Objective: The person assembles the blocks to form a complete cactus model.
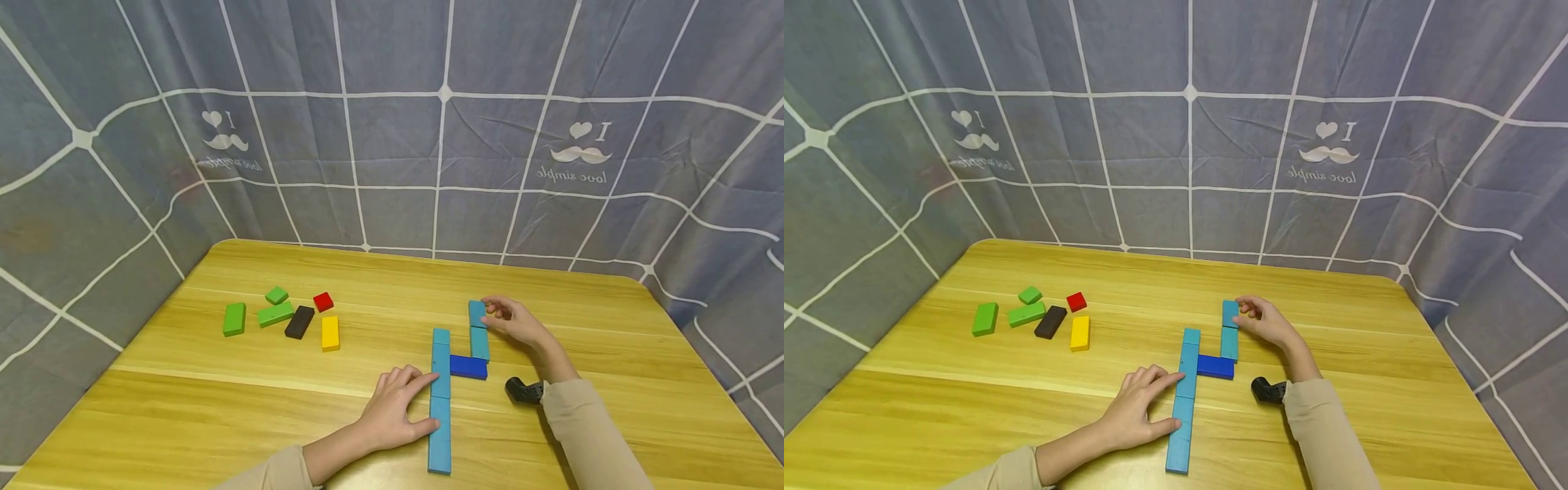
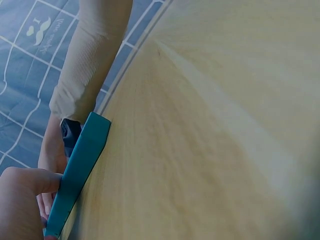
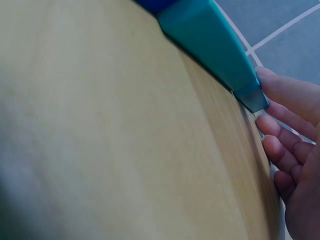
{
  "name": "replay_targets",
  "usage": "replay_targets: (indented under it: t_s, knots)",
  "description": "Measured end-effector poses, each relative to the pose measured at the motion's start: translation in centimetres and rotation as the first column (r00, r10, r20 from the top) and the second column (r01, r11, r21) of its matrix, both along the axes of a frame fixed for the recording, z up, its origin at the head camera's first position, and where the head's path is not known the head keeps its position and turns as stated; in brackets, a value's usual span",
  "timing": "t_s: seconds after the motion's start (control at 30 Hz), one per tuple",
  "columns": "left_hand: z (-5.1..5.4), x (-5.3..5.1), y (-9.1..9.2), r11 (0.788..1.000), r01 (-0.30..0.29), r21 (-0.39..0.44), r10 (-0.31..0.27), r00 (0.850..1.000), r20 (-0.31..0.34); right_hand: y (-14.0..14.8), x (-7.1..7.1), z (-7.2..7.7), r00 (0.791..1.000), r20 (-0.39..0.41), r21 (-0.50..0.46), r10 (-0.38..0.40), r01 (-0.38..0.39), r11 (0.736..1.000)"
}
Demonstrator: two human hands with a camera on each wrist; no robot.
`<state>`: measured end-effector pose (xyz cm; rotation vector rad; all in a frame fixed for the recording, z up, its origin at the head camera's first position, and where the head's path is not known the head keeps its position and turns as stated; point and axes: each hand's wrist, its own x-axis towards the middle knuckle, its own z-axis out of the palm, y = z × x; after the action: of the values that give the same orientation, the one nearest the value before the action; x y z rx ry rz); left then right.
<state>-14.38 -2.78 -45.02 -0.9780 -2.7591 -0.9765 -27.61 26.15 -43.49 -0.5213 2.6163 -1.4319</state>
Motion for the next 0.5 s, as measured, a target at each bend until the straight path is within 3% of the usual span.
replay_targets:
  t_s: [0.07, 0.23, 0.3, 0.5]
  knots:
    - [0.01, 0.02, -0.01, 1.0, 0.0, 0.0, 0.0, 1.0, 0.0, -0.41, 0.43, 0.68, 1.0, 0.004, 0.005, -0.001, 0.001, 1.0]
    - [0.04, 0.03, -0.02, 1.0, -0.001, -0.003, 0.001, 1.0, -0.002, -0.36, 0.29, 0.43, 1.0, 0.005, 0.006, -0.006, 0.006, 1.0]
    - [0.05, 0.03, -0.02, 1.0, -0.001, -0.002, 0.001, 1.0, -0.003, 0.04, -0.15, -0.32, 1.0, 0.001, 0.007, -0.007, 0.007, 1.0]
    - [0.05, 0.05, -0.02, 1.0, -0.002, -0.001, 0.002, 1.0, -0.002, 0.09, 0.0, -0.25, 1.0, -0.007, -0.013, -0.011, 0.011, 1.0]
